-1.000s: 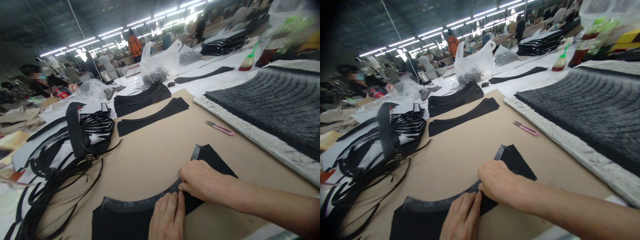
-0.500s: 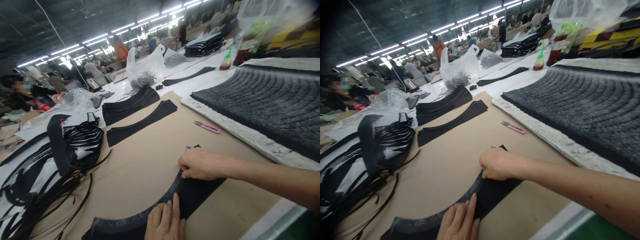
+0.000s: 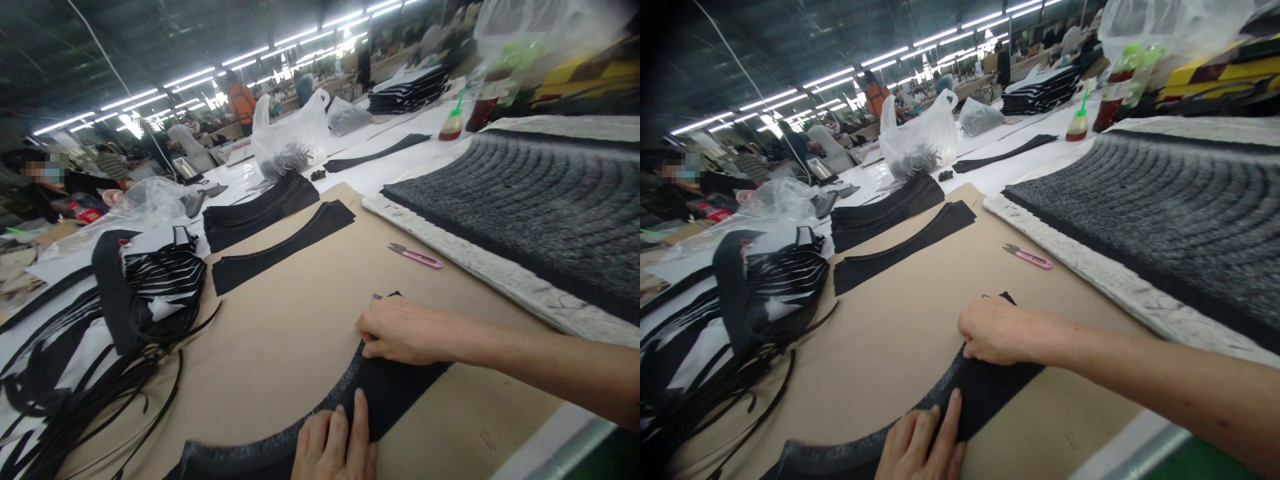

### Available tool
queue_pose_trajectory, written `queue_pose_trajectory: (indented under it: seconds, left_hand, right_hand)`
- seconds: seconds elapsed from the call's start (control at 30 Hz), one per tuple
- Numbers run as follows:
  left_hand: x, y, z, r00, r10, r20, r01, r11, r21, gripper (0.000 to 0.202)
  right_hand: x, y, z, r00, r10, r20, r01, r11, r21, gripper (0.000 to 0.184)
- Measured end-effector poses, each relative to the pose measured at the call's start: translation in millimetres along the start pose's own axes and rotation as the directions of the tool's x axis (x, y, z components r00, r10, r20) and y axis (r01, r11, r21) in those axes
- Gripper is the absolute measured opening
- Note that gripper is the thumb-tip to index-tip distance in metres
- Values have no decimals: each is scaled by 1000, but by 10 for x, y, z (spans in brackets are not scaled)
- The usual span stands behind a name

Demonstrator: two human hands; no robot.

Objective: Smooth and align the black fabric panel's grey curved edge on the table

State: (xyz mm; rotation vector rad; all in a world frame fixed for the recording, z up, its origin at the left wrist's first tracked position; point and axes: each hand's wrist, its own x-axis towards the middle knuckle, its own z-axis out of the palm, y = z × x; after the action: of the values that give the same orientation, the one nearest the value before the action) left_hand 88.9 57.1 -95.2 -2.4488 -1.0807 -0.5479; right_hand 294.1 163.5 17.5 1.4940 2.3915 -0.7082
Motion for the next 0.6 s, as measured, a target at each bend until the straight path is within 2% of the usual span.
queue_pose_trajectory:
  seconds: [0.2, 0.4, 0.6]
  left_hand:
    - [-7, 9, 6, 1000, -11, -4, 11, 1000, -9, 35]
    - [-7, 37, 3, 999, -37, -6, 37, 999, -5, 32]
    - [9, 49, 11, 998, -56, 19, 56, 998, -13, 36]
  right_hand:
    - [-20, -7, 1, 1000, -9, -19, 9, 999, -35, 18]
    - [-36, -13, -4, 1000, 23, 12, -22, 1000, -17, 16]
    - [-15, -3, 71, 999, 36, -30, -37, 999, -20, 18]
